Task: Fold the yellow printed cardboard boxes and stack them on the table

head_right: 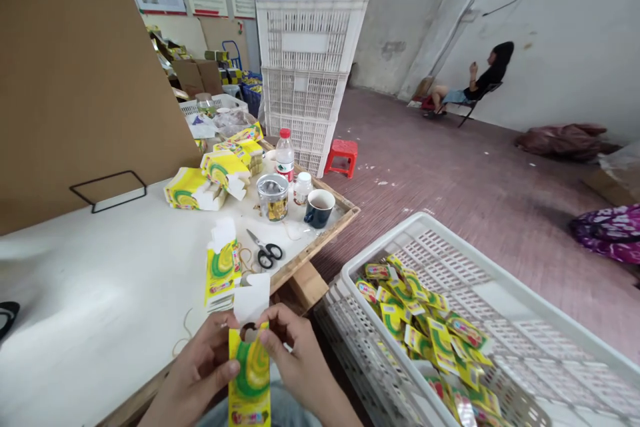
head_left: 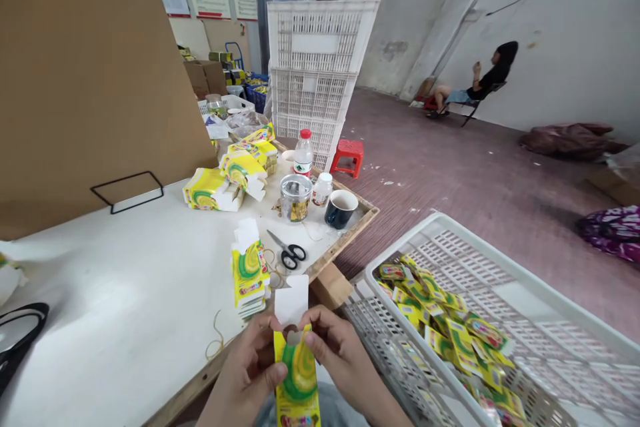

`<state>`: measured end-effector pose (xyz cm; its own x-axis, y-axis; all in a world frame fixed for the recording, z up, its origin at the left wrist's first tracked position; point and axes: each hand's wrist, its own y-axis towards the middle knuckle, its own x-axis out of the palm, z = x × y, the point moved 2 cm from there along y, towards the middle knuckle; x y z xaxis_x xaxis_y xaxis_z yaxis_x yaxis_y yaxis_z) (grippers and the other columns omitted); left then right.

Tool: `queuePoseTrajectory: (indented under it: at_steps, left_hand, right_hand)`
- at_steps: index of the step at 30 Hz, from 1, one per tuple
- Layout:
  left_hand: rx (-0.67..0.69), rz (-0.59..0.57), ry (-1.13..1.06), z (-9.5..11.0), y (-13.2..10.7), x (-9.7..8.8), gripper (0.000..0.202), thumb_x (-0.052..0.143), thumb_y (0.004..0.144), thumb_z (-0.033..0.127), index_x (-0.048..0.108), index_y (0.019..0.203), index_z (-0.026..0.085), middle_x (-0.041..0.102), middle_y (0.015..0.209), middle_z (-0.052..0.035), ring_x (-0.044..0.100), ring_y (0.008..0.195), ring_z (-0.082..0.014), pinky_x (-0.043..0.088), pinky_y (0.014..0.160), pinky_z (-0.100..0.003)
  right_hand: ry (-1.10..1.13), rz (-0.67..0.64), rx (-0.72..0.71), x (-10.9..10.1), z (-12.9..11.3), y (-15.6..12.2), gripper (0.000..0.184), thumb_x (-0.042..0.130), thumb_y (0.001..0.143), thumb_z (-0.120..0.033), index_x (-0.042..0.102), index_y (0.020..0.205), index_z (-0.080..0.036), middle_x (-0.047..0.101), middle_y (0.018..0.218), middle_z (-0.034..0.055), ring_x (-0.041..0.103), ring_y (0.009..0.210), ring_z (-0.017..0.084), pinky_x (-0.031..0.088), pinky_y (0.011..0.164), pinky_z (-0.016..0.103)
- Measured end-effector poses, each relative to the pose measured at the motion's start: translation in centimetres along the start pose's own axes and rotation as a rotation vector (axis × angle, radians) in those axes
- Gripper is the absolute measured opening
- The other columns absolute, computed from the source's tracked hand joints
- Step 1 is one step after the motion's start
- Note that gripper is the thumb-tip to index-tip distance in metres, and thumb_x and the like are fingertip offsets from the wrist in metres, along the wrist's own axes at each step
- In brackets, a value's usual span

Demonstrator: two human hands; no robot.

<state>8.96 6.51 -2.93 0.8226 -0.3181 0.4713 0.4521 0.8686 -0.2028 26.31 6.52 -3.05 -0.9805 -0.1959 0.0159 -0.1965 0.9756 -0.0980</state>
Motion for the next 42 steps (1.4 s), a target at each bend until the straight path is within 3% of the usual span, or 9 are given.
queuePoseTrajectory:
  at_steps: [3, 5, 9, 11, 13, 16, 20, 34, 42]
  left_hand:
    - [-0.042, -0.106, 0.066, 0.2, 0.1, -0.2, 0.029, 0.069, 0.087, 0.033, 0.048, 0.104, 0.021, 0.065, 0.104, -0.0064, 0.062, 0.096, -0.0188, 0.048, 0.08, -0.029]
    - [-0.065, -0.116, 0.105, 0.3, 0.3, -0.4, 0.038, 0.065, 0.09, 0.034, 0.041, 0.118, 0.024, 0.065, 0.11, -0.0087, 0.063, 0.102, -0.0217, 0.049, 0.082, -0.031]
    - [-0.08, -0.089, 0.173, 0.1, 0.8, -0.4, 0.067, 0.062, 0.092, 0.036, 0.019, 0.144, 0.027, 0.062, 0.126, -0.0146, 0.063, 0.113, -0.0257, 0.05, 0.089, -0.036]
    - [-0.082, -0.08, 0.221, 0.1, 1.0, -0.2, 0.057, 0.062, 0.092, 0.038, 0.032, 0.138, 0.022, 0.063, 0.126, -0.0156, 0.064, 0.111, -0.0265, 0.051, 0.087, -0.035]
    - [-0.079, -0.029, 0.248, 0.3, 1.1, 0.0, 0.046, 0.063, 0.091, 0.039, 0.045, 0.128, 0.02, 0.065, 0.123, -0.0149, 0.065, 0.108, -0.0262, 0.053, 0.084, -0.033]
    - [-0.068, 0.048, 0.268, 0.6, 1.2, 0.0, 0.041, 0.066, 0.089, 0.039, 0.051, 0.122, 0.02, 0.066, 0.123, -0.0126, 0.066, 0.107, -0.0255, 0.053, 0.085, -0.032]
    - [-0.043, 0.024, 0.33, 0.3, 1.2, -0.4, 0.045, 0.061, 0.092, 0.039, 0.05, 0.132, 0.021, 0.059, 0.137, -0.0124, 0.06, 0.12, -0.0272, 0.051, 0.096, -0.035]
    - [-0.048, 0.022, 0.338, -0.6, 1.2, -0.4, 0.051, 0.062, 0.091, 0.037, 0.052, 0.139, 0.02, 0.058, 0.139, -0.0134, 0.059, 0.123, -0.0287, 0.05, 0.101, -0.037]
    - [-0.056, 0.01, 0.27, -0.7, 1.2, -0.4, 0.047, 0.062, 0.092, 0.035, 0.052, 0.136, 0.024, 0.058, 0.139, -0.0111, 0.059, 0.124, -0.0267, 0.049, 0.103, -0.037]
  right_hand:
    - [-0.14, 0.017, -0.062, -0.2, -0.4, 0.1, 0.038, 0.052, 0.096, -0.046, 0.06, 0.082, -0.011, 0.054, 0.075, 0.0028, 0.046, 0.069, 0.007, 0.035, 0.063, 0.018]
    - [-0.178, 0.07, -0.093, -0.2, -0.5, 0.1, 0.036, 0.052, 0.097, -0.043, 0.06, 0.081, -0.012, 0.057, 0.079, 0.0042, 0.051, 0.074, 0.009, 0.038, 0.067, 0.019]
    - [-0.061, 0.164, -0.079, -0.6, -0.5, 0.0, 0.036, 0.054, 0.096, -0.04, 0.053, 0.123, -0.016, 0.061, 0.091, 0.0057, 0.057, 0.08, 0.011, 0.046, 0.073, 0.021]
    - [-0.1, 0.164, -0.119, -1.1, -0.8, -0.1, 0.039, 0.054, 0.096, -0.04, 0.056, 0.127, -0.017, 0.062, 0.098, 0.0079, 0.06, 0.089, 0.014, 0.048, 0.083, 0.025]
    - [-0.172, 0.151, -0.186, -1.6, -1.3, -0.1, 0.038, 0.05, 0.097, -0.047, 0.07, 0.11, -0.017, 0.062, 0.102, 0.0099, 0.059, 0.098, 0.016, 0.047, 0.087, 0.027]
    - [-0.205, 0.099, -0.108, -2.1, -1.8, -0.1, 0.047, 0.052, 0.093, -0.055, 0.073, 0.11, -0.016, 0.06, 0.088, 0.0075, 0.054, 0.08, 0.014, 0.043, 0.07, 0.023]
    - [-0.197, 0.051, 0.145, -1.6, -1.6, -0.1, 0.042, 0.063, 0.084, -0.033, 0.058, 0.122, -0.015, 0.052, 0.07, -0.0019, 0.041, 0.061, 0.007, 0.032, 0.056, 0.017]
    - [-0.329, 0.159, 0.255, 0.0, -0.8, 0.5, 0.032, 0.054, 0.078, -0.02, 0.049, 0.109, -0.016, 0.043, 0.055, -0.0076, 0.04, 0.051, 0.007, 0.031, 0.052, 0.017]
    - [-0.324, 0.142, 0.271, 0.1, -0.4, 0.7, 0.032, 0.056, 0.08, -0.023, 0.049, 0.111, -0.017, 0.054, 0.061, -0.0048, 0.044, 0.053, 0.007, 0.031, 0.053, 0.017]
